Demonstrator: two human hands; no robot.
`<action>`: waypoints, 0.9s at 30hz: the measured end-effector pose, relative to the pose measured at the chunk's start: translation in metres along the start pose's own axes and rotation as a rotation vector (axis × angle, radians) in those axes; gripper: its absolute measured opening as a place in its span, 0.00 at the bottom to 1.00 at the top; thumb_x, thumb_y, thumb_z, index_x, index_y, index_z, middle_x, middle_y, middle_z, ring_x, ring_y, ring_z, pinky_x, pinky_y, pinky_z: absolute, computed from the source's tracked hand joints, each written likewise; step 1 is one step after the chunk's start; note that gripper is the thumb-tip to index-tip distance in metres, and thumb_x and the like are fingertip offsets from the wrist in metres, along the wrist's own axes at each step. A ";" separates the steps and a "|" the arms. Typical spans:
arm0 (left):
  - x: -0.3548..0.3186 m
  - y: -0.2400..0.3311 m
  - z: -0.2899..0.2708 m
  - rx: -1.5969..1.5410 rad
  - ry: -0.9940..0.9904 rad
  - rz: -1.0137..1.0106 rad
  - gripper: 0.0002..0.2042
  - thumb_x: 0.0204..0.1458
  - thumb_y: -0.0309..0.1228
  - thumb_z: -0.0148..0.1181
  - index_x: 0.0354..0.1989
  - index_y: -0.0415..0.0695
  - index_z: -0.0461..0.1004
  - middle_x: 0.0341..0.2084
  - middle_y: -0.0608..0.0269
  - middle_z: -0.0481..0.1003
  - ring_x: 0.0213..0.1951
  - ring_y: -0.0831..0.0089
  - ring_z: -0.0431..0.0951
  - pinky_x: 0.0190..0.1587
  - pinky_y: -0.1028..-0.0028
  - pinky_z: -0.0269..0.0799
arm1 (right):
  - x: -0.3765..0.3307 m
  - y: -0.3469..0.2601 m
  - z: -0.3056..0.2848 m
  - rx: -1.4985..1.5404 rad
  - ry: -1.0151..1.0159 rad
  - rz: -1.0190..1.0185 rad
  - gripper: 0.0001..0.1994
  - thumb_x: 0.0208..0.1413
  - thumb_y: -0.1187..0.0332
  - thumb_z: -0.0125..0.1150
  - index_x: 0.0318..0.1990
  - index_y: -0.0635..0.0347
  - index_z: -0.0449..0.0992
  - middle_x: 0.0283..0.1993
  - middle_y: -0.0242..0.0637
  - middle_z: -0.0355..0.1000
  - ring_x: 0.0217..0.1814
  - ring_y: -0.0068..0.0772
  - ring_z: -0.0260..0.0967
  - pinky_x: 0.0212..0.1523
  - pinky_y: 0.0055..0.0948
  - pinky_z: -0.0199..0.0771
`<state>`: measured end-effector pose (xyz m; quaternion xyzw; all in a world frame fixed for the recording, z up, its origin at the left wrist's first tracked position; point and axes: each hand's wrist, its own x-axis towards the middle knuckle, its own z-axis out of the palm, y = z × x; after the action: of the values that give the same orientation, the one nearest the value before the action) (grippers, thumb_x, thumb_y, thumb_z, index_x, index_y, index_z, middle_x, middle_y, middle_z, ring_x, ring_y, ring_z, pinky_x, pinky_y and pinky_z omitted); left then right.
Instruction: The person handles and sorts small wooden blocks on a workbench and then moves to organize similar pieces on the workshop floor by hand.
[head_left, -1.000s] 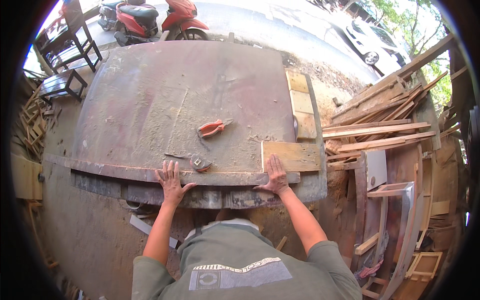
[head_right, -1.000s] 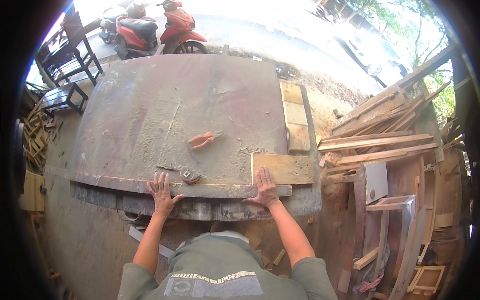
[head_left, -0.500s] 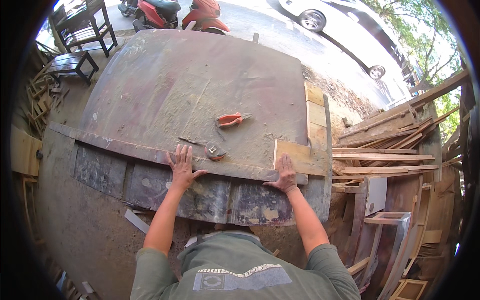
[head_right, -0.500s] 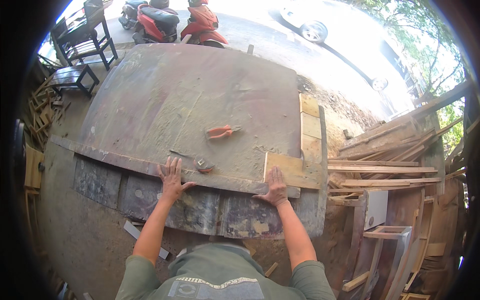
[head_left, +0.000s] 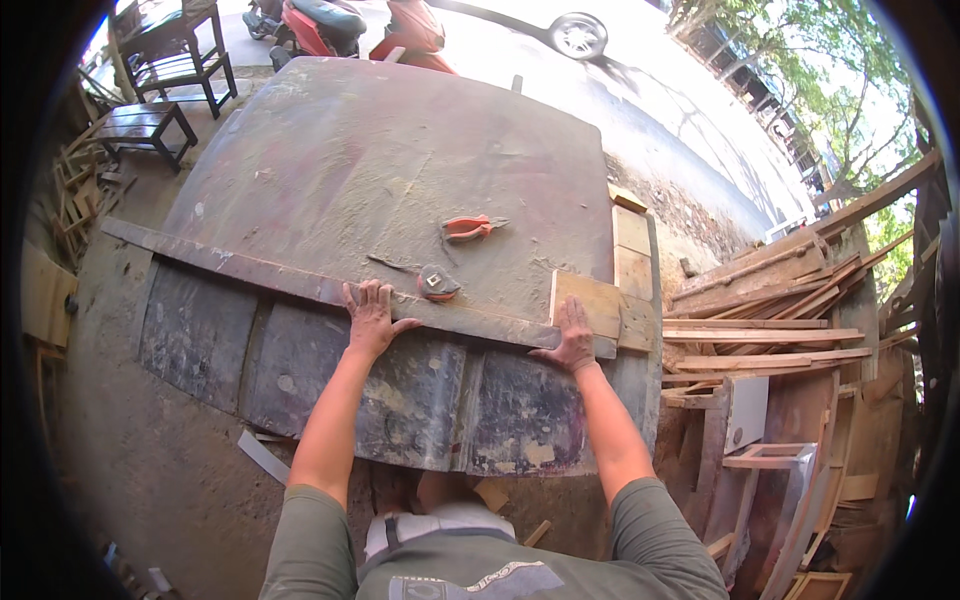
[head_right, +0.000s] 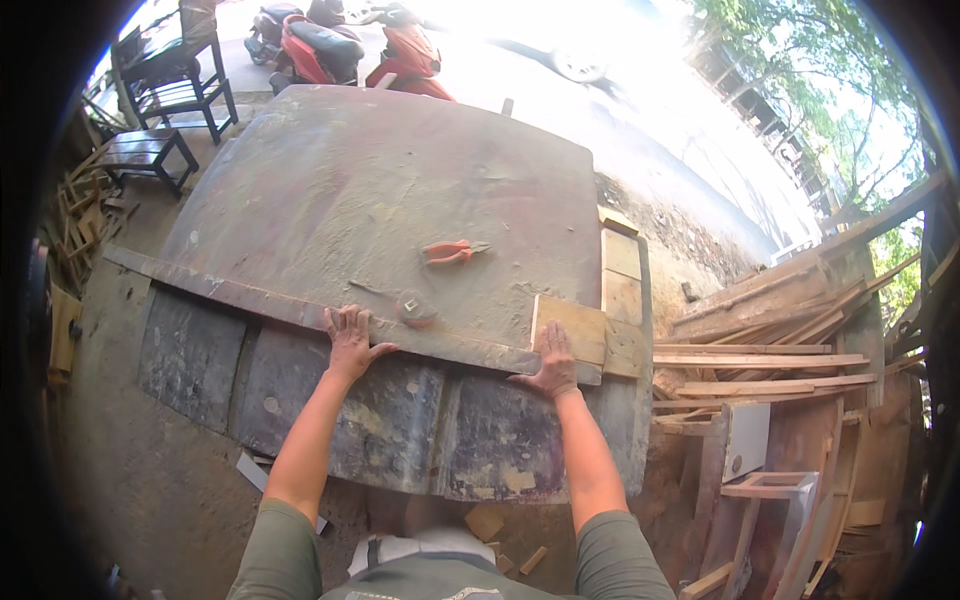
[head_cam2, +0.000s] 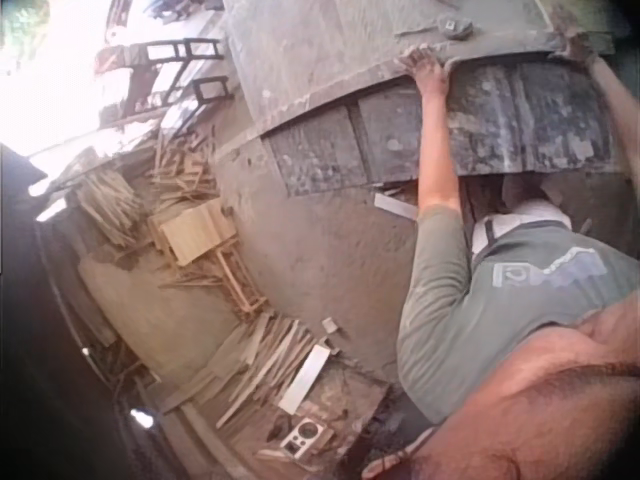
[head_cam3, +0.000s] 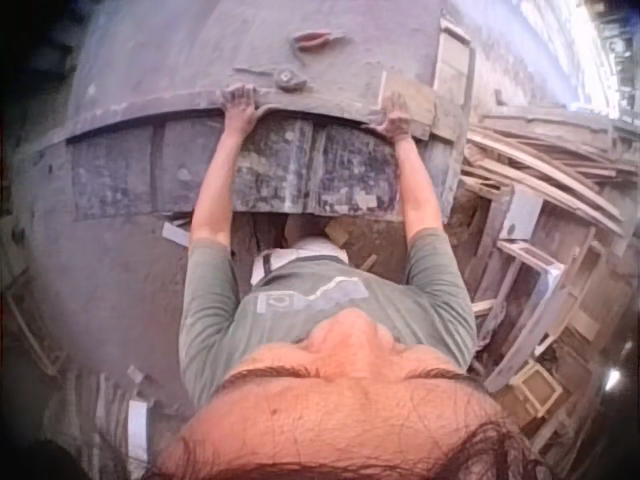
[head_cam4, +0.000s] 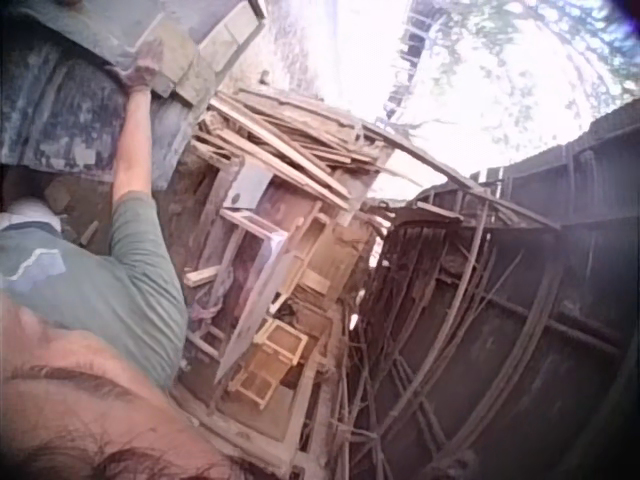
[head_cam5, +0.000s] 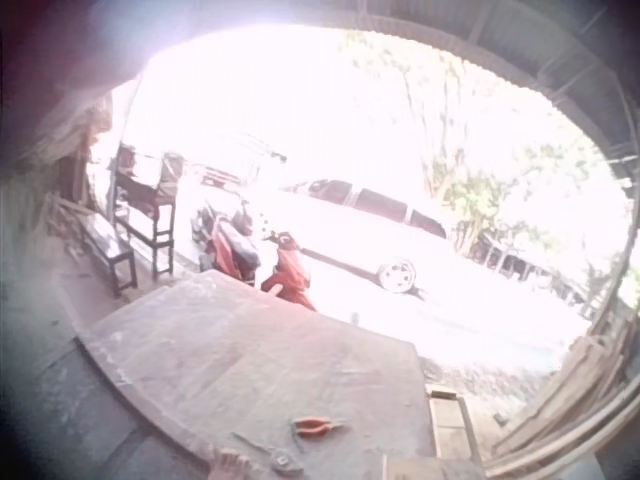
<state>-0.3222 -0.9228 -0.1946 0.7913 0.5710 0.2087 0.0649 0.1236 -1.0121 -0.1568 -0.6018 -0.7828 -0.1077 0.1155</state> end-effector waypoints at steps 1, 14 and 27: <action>0.012 0.007 0.003 -0.007 -0.016 0.000 0.49 0.44 0.72 0.59 0.63 0.42 0.61 0.61 0.52 0.59 0.69 0.52 0.55 0.73 0.32 0.29 | -0.001 0.011 0.000 -0.023 -0.004 0.011 0.68 0.32 0.22 0.68 0.68 0.80 0.60 0.74 0.70 0.53 0.79 0.69 0.47 0.78 0.56 0.47; -0.158 0.016 0.002 0.006 0.347 -0.017 0.58 0.55 0.70 0.49 0.76 0.32 0.32 0.77 0.39 0.28 0.78 0.40 0.22 0.74 0.36 0.16 | -0.161 -0.032 0.027 0.434 -0.284 0.200 0.46 0.62 0.43 0.61 0.74 0.71 0.53 0.79 0.62 0.46 0.82 0.62 0.40 0.81 0.52 0.37; -0.365 0.097 0.112 -0.605 0.279 -1.697 0.28 0.67 0.53 0.47 0.65 0.44 0.68 0.57 0.43 0.73 0.56 0.49 0.74 0.57 0.54 0.70 | -0.036 -0.313 0.003 0.631 -0.262 -0.605 0.42 0.60 0.43 0.63 0.70 0.68 0.59 0.73 0.61 0.55 0.76 0.62 0.49 0.76 0.53 0.44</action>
<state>-0.2870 -1.2800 -0.3567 0.0223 0.8851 0.3257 0.3317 -0.1699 -1.1231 -0.1797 -0.2901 -0.9259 0.1843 0.1567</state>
